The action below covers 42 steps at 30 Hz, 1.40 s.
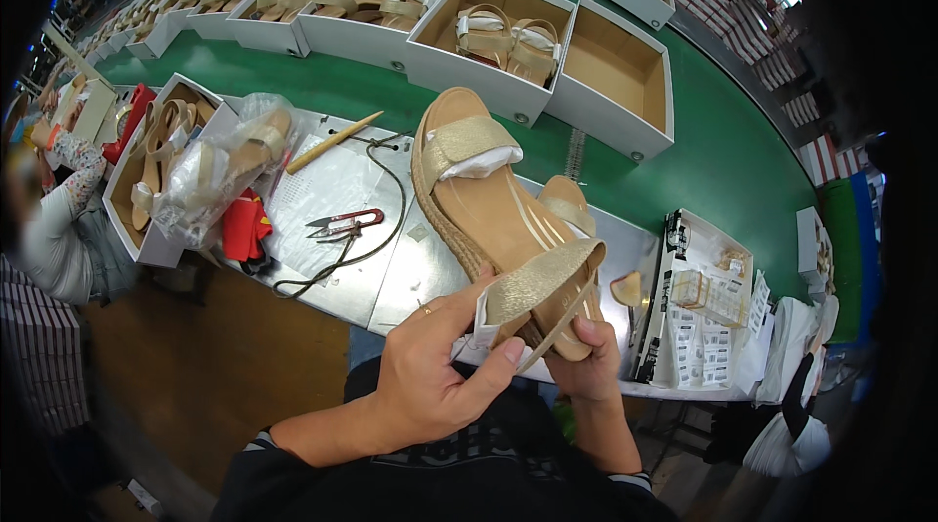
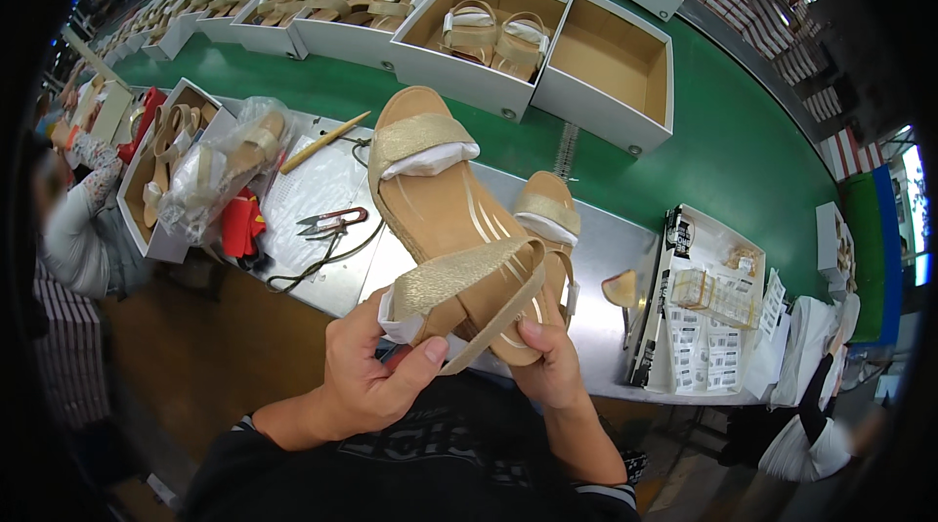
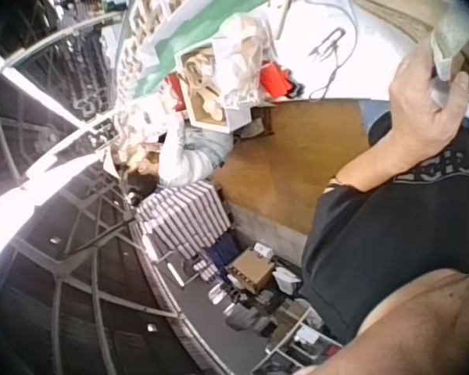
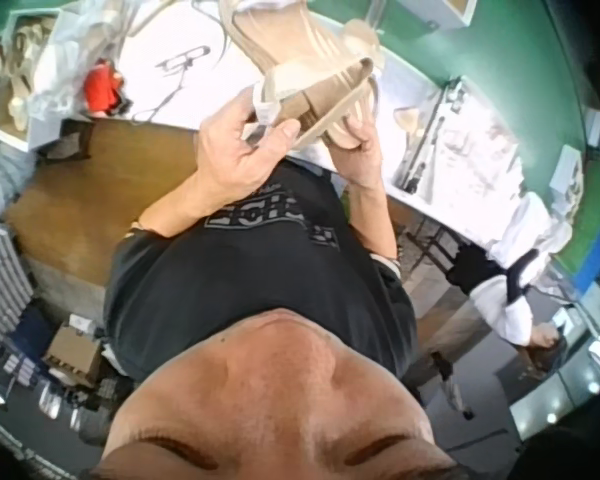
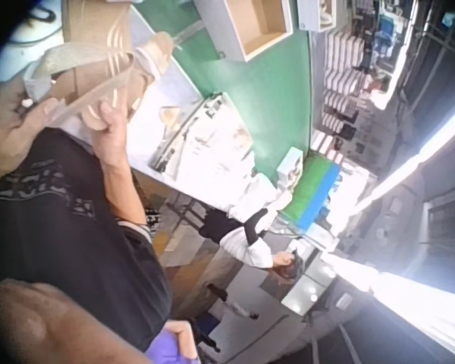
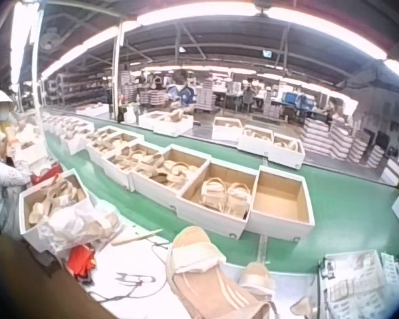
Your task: The person repeatedly picks up pairs of beige wedge sandals from white boxes on a green conveyor belt, turns them over to inspect the soles and straps, and places them back into the boxes. The process is repeated for multiple pairs along the assembly line.
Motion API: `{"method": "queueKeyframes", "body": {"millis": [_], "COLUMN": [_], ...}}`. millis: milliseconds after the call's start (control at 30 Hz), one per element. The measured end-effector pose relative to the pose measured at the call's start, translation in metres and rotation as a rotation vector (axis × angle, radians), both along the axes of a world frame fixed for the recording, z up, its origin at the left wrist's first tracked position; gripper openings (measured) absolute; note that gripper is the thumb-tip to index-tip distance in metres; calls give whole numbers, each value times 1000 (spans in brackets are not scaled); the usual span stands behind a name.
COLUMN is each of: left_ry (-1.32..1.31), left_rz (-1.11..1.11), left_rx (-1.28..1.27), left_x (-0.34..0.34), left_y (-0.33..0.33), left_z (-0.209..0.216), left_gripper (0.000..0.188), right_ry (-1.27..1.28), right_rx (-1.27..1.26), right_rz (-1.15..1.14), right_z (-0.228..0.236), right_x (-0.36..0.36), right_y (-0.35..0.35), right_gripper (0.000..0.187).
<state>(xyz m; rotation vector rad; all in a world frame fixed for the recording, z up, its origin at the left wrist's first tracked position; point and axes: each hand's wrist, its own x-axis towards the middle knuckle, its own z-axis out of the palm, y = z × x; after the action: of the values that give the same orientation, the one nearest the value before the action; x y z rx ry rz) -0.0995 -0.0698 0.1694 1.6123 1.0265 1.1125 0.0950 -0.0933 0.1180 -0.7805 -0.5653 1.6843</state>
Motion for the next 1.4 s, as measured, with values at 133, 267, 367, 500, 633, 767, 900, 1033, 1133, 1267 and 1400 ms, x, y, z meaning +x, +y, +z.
{"method": "queueKeyframes", "body": {"millis": [133, 267, 367, 500, 633, 767, 900, 1033, 1133, 1267, 1400], "left_ry": [70, 65, -39, -442, -240, -7, 232, -126, -204, -356, -384], "left_rz": [40, 40, -6, 16, 17, 25, 18, -295, -483, -379, -375], "left_rx": [116, 124, -219, -497, -648, -380, 63, -319, -518, -435, -386], "left_x": [2, 1, -4, -22, -15, -11, 4, 47, 65, 69, 65], "left_y": [1, 4, 9, 28, 33, 35, 33, 21, 21, 24, 19], "left_z": [4, -1, -9, -54, -70, -92, -51, -28, -23, -30, -23], "left_gripper": [48, 46, 33, 26, 28, 44, 54, 63, 72, 74, 73], "right_ry": [97, 73, -367, -746, -1364, -731, -1072, -1204, -1306, -1225, -884], "right_rx": [-20, 25, 132, 274, 110, -158, -79, 57, 257, 242, 172], "right_rz": [10, 1, 40, -71, -308, -191, -252, -370, -436, -432, -451], "right_z": [-3, -3, 4, 37, -5, -52, -21, 23, 34, 53, 29], "right_x": [-1, -4, 0, 24, 45, 68, 64, 49, 49, 48, 46], "right_y": [-1, -3, -5, -3, 0, -10, -19, -26, -29, -29, -28], "right_gripper": [74, 71, 66, 60, 59, 51, 43, 44, 45, 44, 49]}}
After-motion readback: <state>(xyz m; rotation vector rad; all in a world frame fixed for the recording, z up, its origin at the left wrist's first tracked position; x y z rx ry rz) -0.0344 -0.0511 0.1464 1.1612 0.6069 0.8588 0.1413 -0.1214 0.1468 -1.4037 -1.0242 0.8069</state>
